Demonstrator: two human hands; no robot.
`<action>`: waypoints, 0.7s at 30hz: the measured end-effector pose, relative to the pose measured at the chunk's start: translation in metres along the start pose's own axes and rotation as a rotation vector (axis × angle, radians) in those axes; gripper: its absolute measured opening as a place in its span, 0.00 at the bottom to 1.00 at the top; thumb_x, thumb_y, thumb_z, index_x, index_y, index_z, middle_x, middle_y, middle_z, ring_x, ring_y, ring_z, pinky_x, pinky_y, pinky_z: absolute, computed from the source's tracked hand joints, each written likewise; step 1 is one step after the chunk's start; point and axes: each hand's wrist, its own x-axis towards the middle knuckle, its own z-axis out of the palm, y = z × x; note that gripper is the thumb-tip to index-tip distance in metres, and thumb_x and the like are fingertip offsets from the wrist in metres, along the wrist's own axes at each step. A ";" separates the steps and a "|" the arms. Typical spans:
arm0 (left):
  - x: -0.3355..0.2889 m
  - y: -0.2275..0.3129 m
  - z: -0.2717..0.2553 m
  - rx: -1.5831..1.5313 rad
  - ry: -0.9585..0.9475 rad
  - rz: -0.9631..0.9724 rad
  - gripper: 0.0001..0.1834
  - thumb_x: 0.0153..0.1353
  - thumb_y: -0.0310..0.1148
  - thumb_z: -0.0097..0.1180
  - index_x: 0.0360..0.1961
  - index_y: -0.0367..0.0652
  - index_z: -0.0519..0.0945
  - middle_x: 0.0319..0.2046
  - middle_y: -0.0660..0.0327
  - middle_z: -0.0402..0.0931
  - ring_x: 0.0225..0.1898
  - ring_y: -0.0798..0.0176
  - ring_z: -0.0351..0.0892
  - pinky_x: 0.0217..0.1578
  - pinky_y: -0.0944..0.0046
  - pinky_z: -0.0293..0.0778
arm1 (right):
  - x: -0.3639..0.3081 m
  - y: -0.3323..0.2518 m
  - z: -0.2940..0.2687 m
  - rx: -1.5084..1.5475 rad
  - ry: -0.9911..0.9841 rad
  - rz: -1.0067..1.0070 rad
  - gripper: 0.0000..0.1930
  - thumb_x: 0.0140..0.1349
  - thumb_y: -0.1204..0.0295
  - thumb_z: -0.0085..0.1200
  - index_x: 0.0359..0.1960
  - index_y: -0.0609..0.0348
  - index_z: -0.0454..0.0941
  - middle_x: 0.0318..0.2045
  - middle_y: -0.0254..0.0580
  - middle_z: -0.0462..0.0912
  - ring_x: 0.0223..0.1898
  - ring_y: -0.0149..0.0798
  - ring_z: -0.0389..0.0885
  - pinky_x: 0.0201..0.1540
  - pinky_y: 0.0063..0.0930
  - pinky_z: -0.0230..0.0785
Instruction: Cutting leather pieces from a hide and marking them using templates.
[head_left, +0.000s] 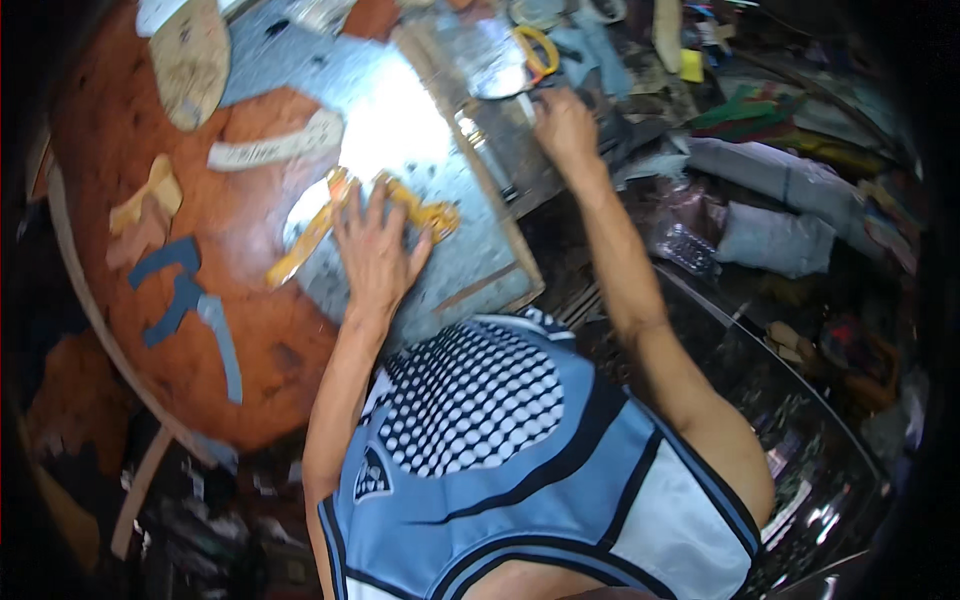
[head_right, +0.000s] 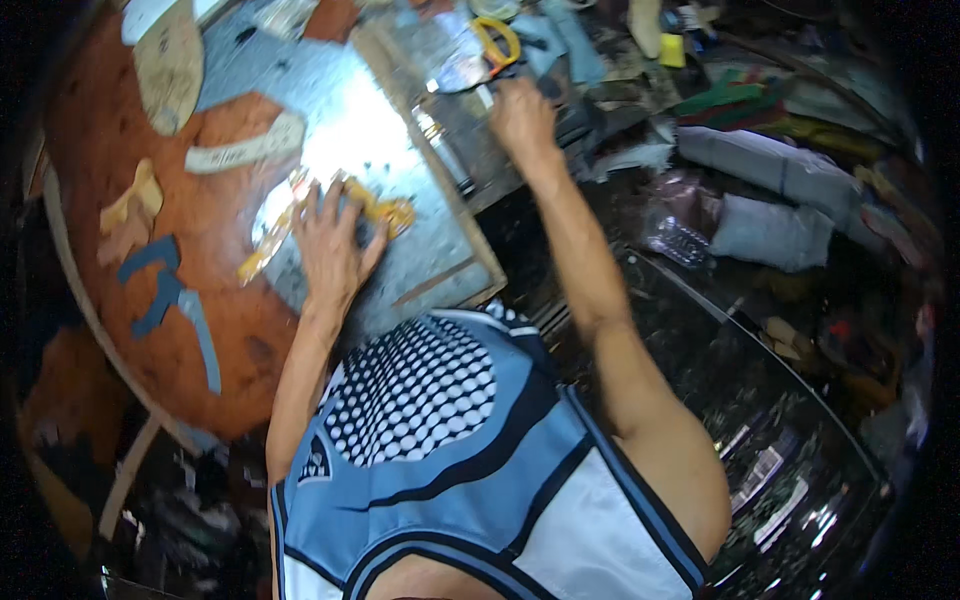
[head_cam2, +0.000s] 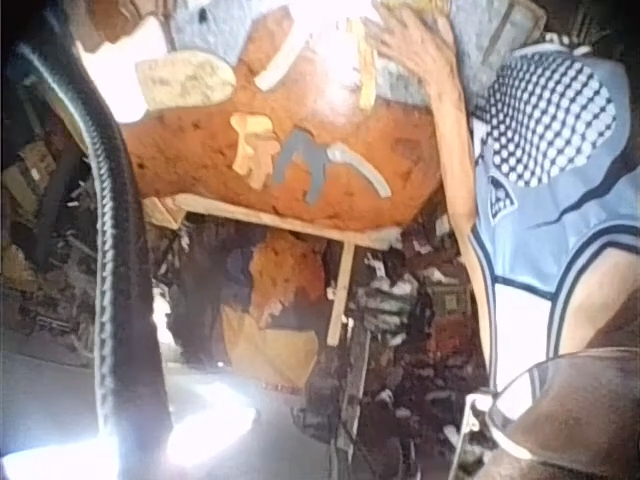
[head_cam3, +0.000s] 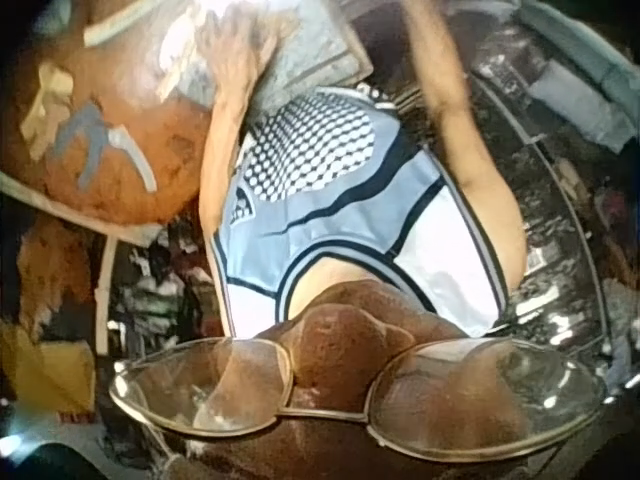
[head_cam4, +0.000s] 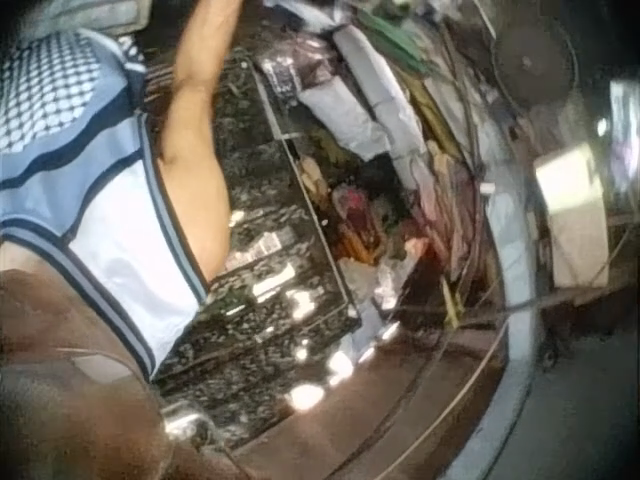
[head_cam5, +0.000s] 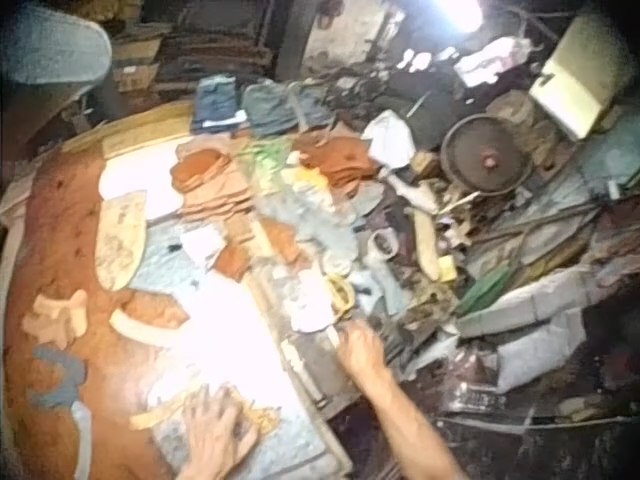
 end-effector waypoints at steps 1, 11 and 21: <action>-0.001 0.000 0.003 -0.005 0.004 -0.009 0.20 0.53 0.45 0.64 0.42 0.43 0.80 0.58 0.52 0.69 0.64 0.41 0.59 0.61 0.35 0.53 | 0.003 0.006 0.007 -0.025 -0.050 0.022 0.09 0.58 0.72 0.51 0.36 0.63 0.80 0.37 0.59 0.80 0.37 0.62 0.81 0.40 0.54 0.74; -0.003 -0.003 0.005 -0.085 0.048 -0.046 0.17 0.54 0.43 0.63 0.41 0.44 0.82 0.58 0.52 0.69 0.63 0.37 0.59 0.63 0.36 0.50 | -0.026 -0.006 -0.065 -0.035 -0.547 0.166 0.15 0.55 0.69 0.53 0.38 0.70 0.74 0.36 0.58 0.82 0.36 0.58 0.81 0.43 0.44 0.73; -0.010 -0.006 0.014 -0.114 0.068 -0.061 0.16 0.54 0.42 0.61 0.43 0.49 0.82 0.61 0.52 0.65 0.65 0.33 0.55 0.64 0.33 0.47 | -0.098 -0.127 -0.029 0.950 -0.286 0.125 0.08 0.59 0.75 0.58 0.39 0.65 0.78 0.31 0.39 0.82 0.29 0.30 0.80 0.34 0.23 0.73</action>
